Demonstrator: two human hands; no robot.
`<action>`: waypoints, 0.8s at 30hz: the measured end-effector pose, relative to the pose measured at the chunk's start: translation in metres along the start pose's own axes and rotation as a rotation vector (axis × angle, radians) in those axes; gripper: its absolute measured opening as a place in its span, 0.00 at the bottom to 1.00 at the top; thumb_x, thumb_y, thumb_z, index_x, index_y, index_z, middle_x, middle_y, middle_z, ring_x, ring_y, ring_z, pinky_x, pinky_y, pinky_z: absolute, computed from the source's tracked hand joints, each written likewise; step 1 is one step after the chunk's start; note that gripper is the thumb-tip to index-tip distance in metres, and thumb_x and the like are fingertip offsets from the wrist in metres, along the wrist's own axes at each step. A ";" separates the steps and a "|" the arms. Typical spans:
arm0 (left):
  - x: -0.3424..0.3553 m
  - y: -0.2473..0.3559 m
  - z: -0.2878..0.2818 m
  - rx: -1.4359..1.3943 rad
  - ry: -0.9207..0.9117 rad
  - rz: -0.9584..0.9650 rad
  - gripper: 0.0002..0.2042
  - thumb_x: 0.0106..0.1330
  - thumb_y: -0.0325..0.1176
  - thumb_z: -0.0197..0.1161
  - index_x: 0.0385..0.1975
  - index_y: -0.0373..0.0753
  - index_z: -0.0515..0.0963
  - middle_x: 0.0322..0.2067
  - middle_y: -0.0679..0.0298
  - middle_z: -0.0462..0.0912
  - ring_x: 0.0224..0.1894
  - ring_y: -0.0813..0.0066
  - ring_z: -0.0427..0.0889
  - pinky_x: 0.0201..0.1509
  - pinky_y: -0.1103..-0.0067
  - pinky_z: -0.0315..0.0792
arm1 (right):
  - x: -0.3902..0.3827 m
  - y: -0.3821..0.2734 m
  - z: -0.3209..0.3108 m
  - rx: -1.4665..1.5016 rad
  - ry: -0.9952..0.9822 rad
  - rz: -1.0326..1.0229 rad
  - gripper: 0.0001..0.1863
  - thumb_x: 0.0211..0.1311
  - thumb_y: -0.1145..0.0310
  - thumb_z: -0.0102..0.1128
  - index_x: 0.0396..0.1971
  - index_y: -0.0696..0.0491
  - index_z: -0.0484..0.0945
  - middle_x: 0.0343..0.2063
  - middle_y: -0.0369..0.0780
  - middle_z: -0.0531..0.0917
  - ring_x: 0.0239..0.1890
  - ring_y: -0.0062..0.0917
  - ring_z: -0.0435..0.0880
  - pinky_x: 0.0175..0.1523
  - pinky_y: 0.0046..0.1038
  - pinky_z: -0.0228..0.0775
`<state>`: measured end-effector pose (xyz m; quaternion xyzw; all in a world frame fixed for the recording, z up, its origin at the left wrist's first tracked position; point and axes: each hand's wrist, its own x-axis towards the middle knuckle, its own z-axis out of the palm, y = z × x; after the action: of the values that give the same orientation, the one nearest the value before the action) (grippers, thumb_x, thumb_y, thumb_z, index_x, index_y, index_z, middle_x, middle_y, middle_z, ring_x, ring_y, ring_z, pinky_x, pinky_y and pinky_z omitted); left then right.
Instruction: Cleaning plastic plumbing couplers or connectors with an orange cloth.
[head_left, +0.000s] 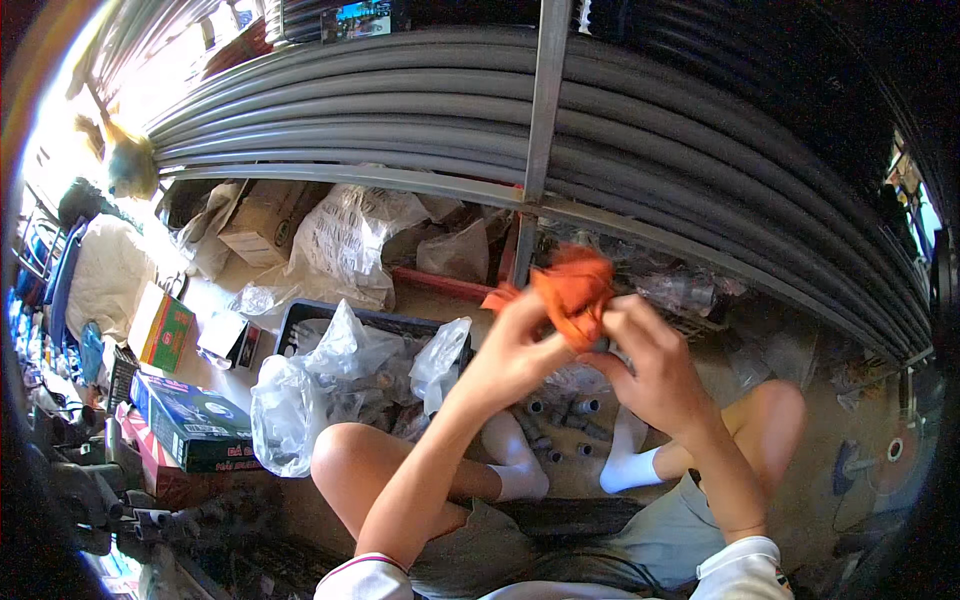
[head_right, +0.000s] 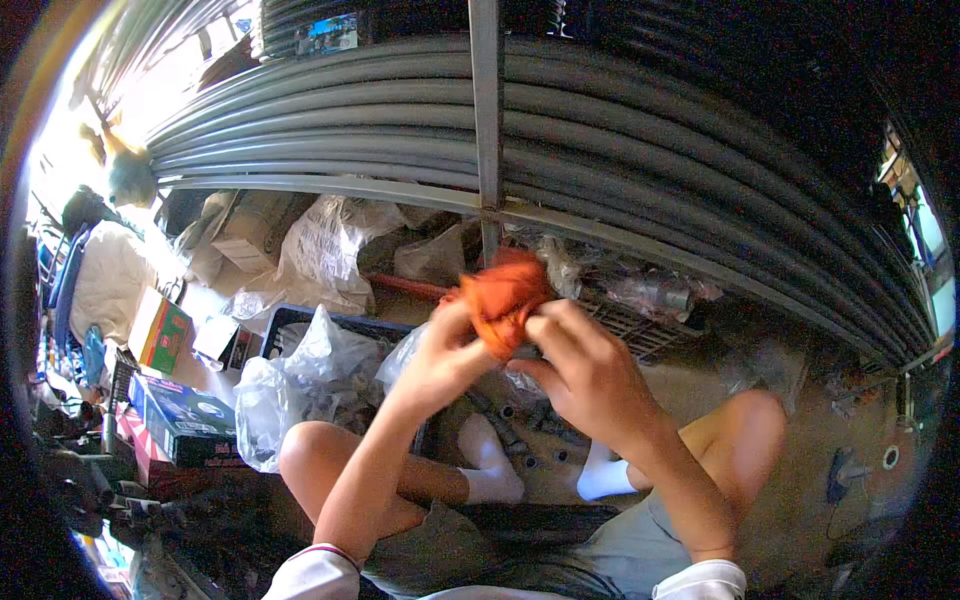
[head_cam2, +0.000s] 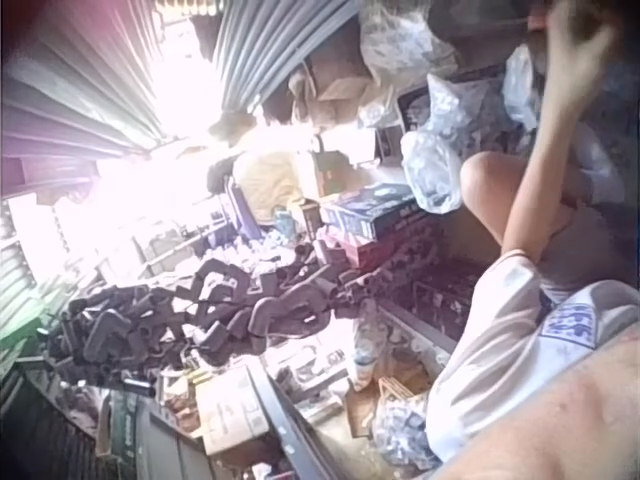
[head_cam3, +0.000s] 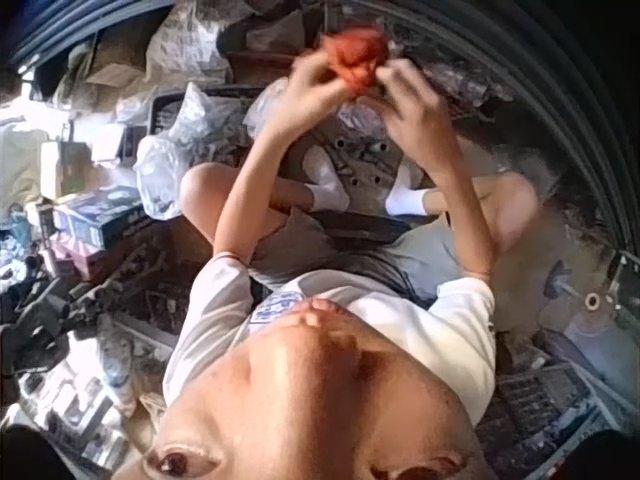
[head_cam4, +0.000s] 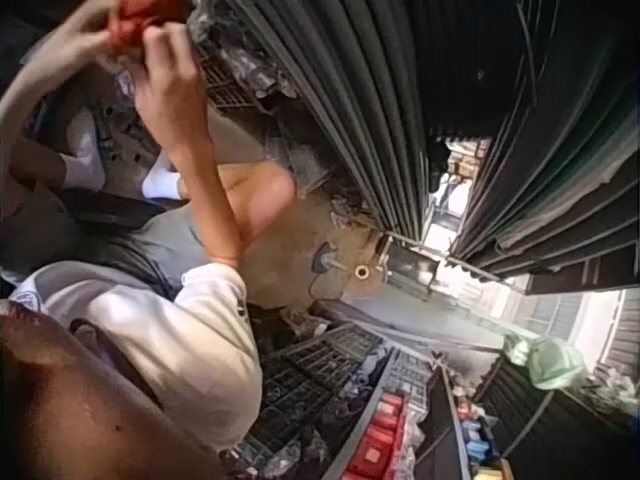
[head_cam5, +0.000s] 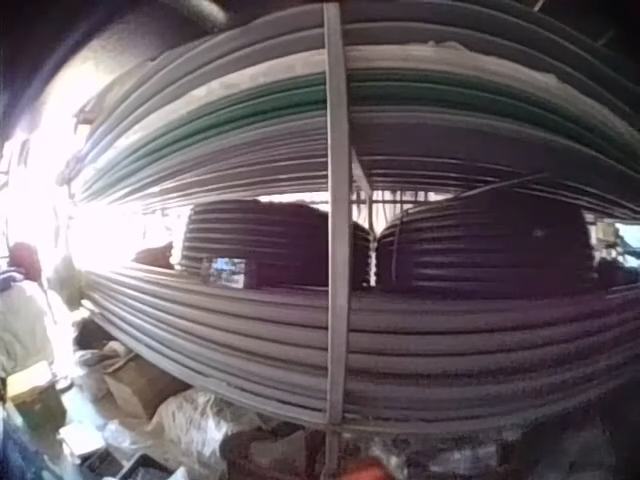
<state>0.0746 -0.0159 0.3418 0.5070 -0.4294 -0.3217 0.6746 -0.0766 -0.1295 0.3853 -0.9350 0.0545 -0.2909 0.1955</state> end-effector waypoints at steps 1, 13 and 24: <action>-0.001 0.004 0.006 0.017 -0.071 -0.033 0.17 0.68 0.34 0.62 0.52 0.31 0.77 0.42 0.66 0.83 0.39 0.82 0.77 0.46 0.80 0.74 | -0.001 0.002 0.000 0.001 0.003 0.000 0.14 0.55 0.69 0.73 0.37 0.56 0.77 0.36 0.44 0.80 0.38 0.40 0.81 0.45 0.36 0.77; 0.004 0.004 0.014 0.162 0.253 0.025 0.09 0.65 0.29 0.62 0.39 0.29 0.79 0.25 0.55 0.83 0.25 0.55 0.84 0.32 0.69 0.77 | -0.001 0.021 -0.004 -0.115 0.028 -0.046 0.17 0.54 0.67 0.73 0.40 0.59 0.78 0.36 0.46 0.82 0.40 0.43 0.82 0.43 0.38 0.75; -0.006 0.029 -0.012 0.429 0.067 0.512 0.13 0.53 0.19 0.60 0.40 0.31 0.81 0.57 0.46 0.72 0.53 0.50 0.79 0.55 0.69 0.74 | 0.010 0.011 -0.046 0.108 -0.076 0.127 0.18 0.54 0.71 0.73 0.44 0.57 0.80 0.40 0.45 0.82 0.42 0.42 0.84 0.46 0.35 0.76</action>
<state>0.0826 0.0024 0.3670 0.5235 -0.5782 -0.0274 0.6253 -0.0942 -0.1568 0.4208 -0.9281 0.0904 -0.2449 0.2655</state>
